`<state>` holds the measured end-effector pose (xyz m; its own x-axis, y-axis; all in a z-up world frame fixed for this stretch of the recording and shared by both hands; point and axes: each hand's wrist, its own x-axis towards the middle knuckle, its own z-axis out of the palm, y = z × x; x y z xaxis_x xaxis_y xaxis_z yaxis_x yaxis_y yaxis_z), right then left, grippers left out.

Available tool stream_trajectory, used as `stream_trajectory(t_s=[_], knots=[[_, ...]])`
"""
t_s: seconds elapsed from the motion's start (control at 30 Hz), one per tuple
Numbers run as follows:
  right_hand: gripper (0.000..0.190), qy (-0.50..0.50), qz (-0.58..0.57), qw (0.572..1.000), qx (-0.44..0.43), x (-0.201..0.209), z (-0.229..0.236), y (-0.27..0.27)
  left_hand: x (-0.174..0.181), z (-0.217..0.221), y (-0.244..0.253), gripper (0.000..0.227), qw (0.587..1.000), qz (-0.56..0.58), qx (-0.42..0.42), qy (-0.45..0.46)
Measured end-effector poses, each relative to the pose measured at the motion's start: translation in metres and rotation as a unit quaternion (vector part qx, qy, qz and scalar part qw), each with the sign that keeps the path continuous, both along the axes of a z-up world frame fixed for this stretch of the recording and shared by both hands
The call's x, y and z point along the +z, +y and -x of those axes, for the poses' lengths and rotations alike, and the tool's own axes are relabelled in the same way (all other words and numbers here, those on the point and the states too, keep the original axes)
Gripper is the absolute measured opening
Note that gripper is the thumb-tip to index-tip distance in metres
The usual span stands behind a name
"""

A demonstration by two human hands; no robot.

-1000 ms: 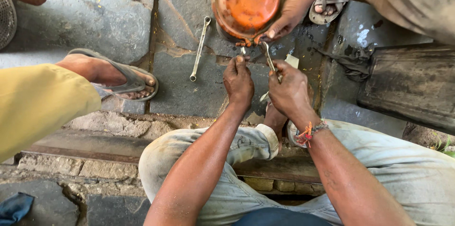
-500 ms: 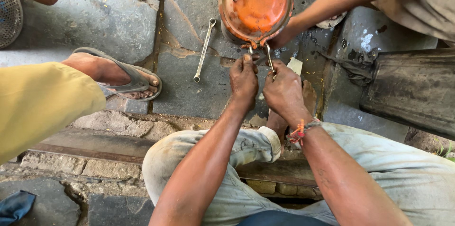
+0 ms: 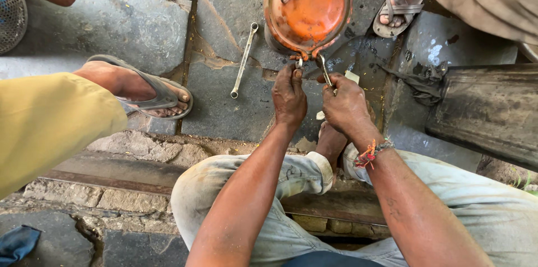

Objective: The person uses a wrench and pliers to disassemble and manipulate an orange metal machine part. They also use a white cloth to wipe the component while working on a stone floor.

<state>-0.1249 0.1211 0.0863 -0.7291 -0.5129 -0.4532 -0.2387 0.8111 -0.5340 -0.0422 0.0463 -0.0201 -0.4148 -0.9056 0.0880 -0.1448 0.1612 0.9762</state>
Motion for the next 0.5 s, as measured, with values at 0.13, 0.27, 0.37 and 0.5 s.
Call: stream_trajectory(t_s=[0.13, 0.27, 0.37, 0.5], knots=[[0.027, -0.015, -0.022, 1.0, -0.008, 0.001, 0.001, -0.002, 0.002, 0.003, 0.001, 0.022, 0.997, -0.078, 0.003, -0.015], [0.026, 0.007, -0.002, 1.0, 0.015, 0.001, 0.004, 0.0, 0.006, 0.009, 0.006, 0.022, 0.987, -0.162, 0.001, -0.008], [0.023, -0.003, 0.004, 1.0, 0.013, 0.001, 0.003, -0.002, 0.006, 0.004, 0.0, 0.021, 0.996, -0.089, -0.009, -0.015], [0.024, -0.03, -0.01, 0.999, -0.014, 0.0, 0.006, -0.001, 0.005, 0.003, -0.002, 0.021, 0.999, -0.046, -0.007, 0.0]])
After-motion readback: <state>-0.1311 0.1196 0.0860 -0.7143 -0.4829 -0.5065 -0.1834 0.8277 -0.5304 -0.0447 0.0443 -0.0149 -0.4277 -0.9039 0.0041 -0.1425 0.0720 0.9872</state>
